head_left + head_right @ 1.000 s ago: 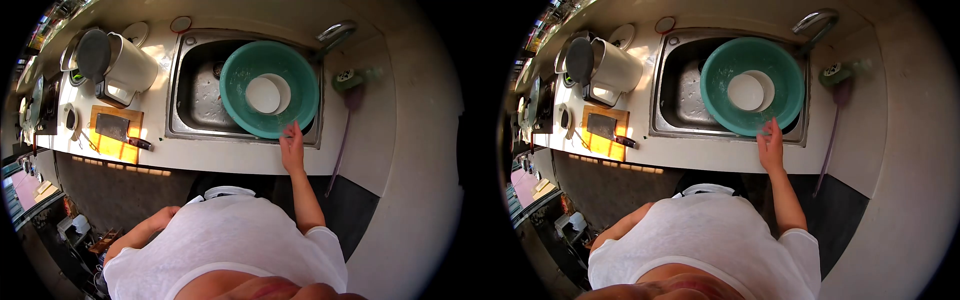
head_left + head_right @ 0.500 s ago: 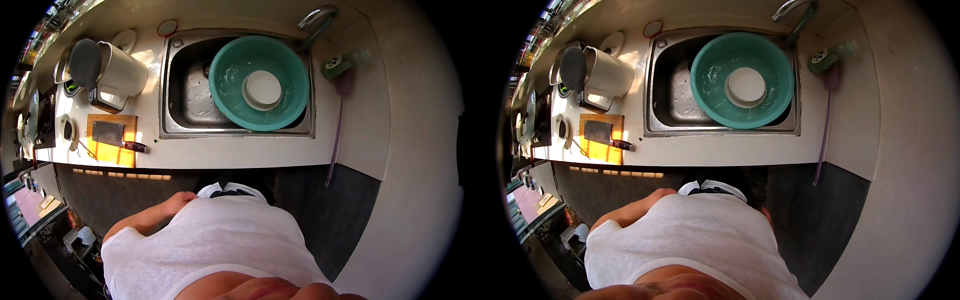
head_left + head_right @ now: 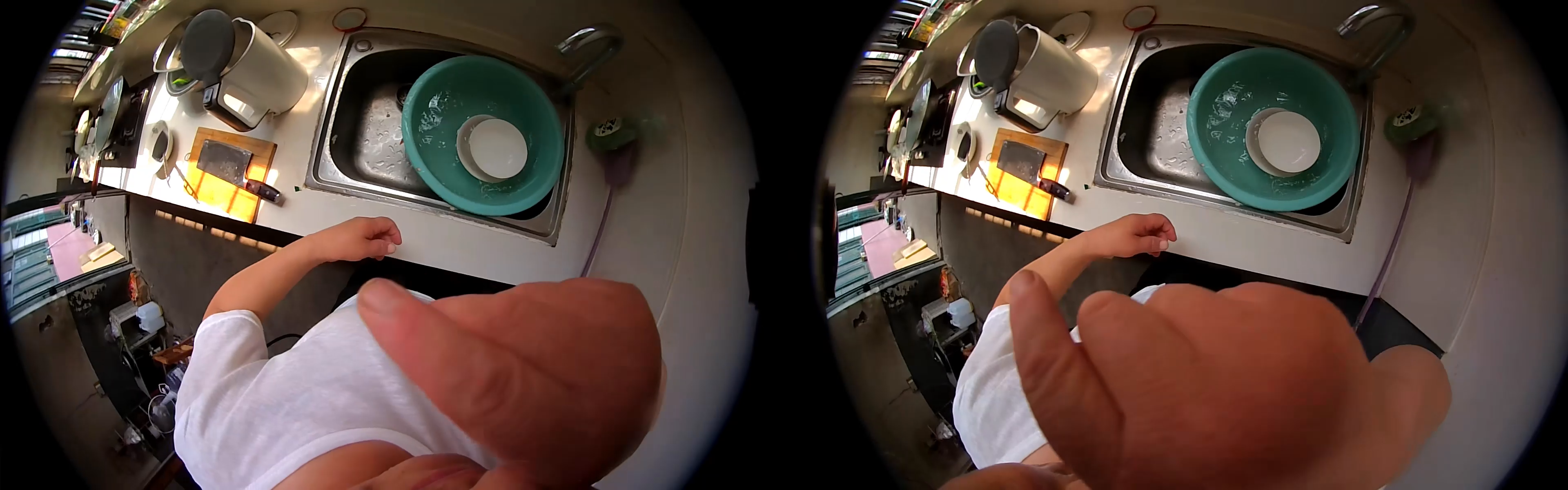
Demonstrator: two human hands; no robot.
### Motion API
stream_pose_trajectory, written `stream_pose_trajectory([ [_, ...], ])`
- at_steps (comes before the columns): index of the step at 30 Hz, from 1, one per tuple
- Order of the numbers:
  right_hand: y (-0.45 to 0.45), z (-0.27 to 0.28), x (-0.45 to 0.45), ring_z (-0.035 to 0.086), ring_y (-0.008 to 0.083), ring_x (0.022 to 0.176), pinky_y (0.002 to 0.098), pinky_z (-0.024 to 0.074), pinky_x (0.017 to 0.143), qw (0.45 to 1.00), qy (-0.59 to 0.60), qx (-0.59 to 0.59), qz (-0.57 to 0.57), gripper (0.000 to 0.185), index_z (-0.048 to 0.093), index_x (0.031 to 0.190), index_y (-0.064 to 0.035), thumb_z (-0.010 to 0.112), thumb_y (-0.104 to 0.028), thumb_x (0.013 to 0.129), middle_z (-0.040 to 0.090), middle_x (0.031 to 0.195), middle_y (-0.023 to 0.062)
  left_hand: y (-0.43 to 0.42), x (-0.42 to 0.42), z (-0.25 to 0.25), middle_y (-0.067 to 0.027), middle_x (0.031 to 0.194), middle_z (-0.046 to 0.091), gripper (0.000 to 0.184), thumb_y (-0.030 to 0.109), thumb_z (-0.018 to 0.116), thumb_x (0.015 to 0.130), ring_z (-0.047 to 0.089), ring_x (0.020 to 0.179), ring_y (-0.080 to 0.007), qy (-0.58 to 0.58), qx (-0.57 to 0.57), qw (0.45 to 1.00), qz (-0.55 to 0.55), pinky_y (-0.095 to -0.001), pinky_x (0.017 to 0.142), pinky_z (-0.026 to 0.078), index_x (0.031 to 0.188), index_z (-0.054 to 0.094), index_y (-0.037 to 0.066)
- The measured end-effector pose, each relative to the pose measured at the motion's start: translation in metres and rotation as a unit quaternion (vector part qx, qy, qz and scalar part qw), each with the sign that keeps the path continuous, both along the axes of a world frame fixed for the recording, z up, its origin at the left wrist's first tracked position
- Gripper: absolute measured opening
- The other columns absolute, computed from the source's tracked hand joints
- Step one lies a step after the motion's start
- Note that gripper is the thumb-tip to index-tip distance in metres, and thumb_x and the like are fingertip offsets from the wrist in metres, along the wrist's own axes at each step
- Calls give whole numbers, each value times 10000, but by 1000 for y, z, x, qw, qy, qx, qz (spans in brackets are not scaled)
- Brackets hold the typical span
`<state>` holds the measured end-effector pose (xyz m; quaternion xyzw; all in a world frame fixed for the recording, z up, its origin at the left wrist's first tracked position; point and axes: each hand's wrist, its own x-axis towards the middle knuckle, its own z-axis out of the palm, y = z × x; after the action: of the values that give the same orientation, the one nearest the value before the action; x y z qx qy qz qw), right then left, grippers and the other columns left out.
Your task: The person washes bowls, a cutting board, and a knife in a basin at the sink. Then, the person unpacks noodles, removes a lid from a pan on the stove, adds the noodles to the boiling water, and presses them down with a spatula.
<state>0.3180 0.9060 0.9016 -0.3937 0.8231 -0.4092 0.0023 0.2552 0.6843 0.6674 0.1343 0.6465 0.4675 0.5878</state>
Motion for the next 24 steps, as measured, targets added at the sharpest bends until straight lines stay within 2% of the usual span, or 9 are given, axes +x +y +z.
stream_pose_trajectory([
  [5, -15, 2, -15, 573, 179, 646, 266, 462, 547, 997, 36, 9, 64, 363, 520, 1096, -8, 482, -44, 736, 580, 794, 96, 10, 7, 14, -17, 881, 520, 226, 177, 523, 856, 497, 808, -91, -63, -44, 997, 29, -238, 741, 433, 1020, 500, 23],
  [10, -12, 3, -19, 579, 187, 703, 274, 469, 587, 995, 33, 22, 86, 348, 496, 1119, 5, 448, -78, 785, 582, 875, 117, 10, 10, -15, -14, 844, 526, 178, 174, 512, 865, 499, 783, -88, -138, -3, 987, 87, -239, 735, 434, 972, 523, 33],
  [14, 7, 7, -25, 583, 193, 750, 280, 475, 619, 996, -25, -5, 89, 341, 477, 1139, 15, 422, -106, 824, 583, 940, 133, 28, -4, -9, 1, 817, 512, 173, 176, 517, 854, 501, 754, -84, -118, 24, 983, 138, -228, 707, 422, 971, 521, 49],
  [17, 37, -8, -46, 586, 198, 785, 284, 480, 643, 977, -187, -101, -3, 340, 463, 1153, 22, 401, -126, 853, 584, 989, 145, 46, -13, -16, -16, 841, 528, 217, 183, 520, 847, 512, 766, -104, -181, 40, 958, 220, -254, 709, 444, 1002, 508, 32],
  [18, 46, -30, -55, 587, 200, 796, 286, 481, 651, 940, -286, -176, -66, 340, 458, 1158, 25, 395, -133, 863, 585, 1005, 149, 55, -26, -26, -42, 881, 542, 245, 199, 499, 854, 515, 814, -128, -92, 99, 970, 203, -263, 713, 450, 1030, 493, 28],
  [19, 55, -69, -65, 588, 201, 808, 287, 483, 659, 855, -403, -293, -146, 341, 454, 1162, 27, 388, -140, 873, 585, 1021, 153, 70, -36, -35, -57, 914, 541, 266, 213, 488, 857, 513, 841, -143, -111, 102, 947, 284, -281, 714, 452, 1050, 487, 29],
  [21, 57, -193, -96, 517, 200, 1000, 323, 435, 837, 713, -453, -501, -187, 337, 441, 1195, -8, 393, -158, 897, 499, 1150, 115, 103, -56, -58, -73, 947, 540, 287, 227, 478, 860, 512, 868, -159, -131, 111, 914, 368, -299, 715, 453, 1069, 481, 31],
  [23, 37, -305, -109, 432, 207, 1105, 346, 385, 895, 643, -493, -501, -304, 412, 377, 1242, -9, 440, -216, 891, 452, 1194, 109, 131, -82, -94, -119, 1041, 516, 358, 243, 471, 860, 503, 930, -208, -169, 62, 815, 551, -343, 775, 440, 1136, 443, 15],
  [24, 25, -343, -115, 431, 216, 1101, 353, 385, 897, 592, -541, -501, -325, 412, 373, 1245, -17, 432, -227, 896, 439, 1207, 112, 140, -89, -103, -119, 1041, 516, 358, 243, 471, 860, 503, 930, -208, -165, 61, 814, 553, -343, 775, 440, 1136, 443, 15],
])
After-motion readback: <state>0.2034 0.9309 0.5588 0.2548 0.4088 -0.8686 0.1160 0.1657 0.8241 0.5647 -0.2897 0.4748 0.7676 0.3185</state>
